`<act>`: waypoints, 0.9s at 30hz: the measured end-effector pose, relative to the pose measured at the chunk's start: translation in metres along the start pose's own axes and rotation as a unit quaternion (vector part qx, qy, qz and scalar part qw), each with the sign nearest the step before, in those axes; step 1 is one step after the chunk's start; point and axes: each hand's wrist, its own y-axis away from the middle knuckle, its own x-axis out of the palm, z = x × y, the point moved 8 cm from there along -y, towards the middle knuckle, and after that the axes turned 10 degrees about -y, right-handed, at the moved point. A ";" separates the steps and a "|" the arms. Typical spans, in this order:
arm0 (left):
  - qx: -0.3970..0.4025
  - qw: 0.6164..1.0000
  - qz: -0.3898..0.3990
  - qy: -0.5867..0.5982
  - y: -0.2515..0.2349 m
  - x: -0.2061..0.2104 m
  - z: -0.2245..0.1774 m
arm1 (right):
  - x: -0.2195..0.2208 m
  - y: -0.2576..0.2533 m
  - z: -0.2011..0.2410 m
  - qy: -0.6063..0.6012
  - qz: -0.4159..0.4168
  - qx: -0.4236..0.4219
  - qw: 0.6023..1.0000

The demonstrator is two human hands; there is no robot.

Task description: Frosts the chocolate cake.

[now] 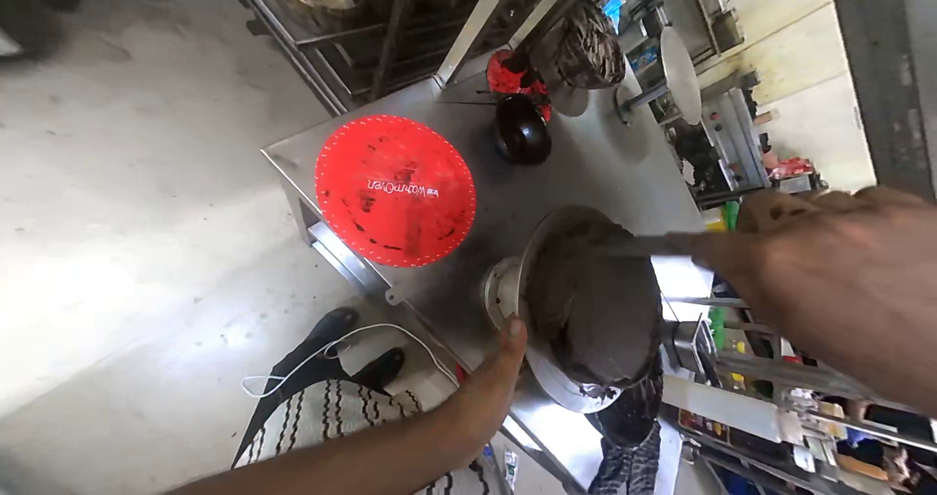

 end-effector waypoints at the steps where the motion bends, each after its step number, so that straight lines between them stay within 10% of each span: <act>1: 0.002 1.000 -0.002 -0.024 0.003 -0.002 -0.002 | -0.003 0.002 0.006 -0.009 0.005 -0.009 1.000; 18: -0.079 0.994 0.074 0.001 0.009 0.020 0.015 | 0.017 -0.032 -0.045 0.001 0.041 0.020 0.999; 27: 0.000 0.996 -0.094 0.007 0.007 -0.021 -0.020 | -0.007 0.033 0.056 0.017 0.061 -0.062 0.996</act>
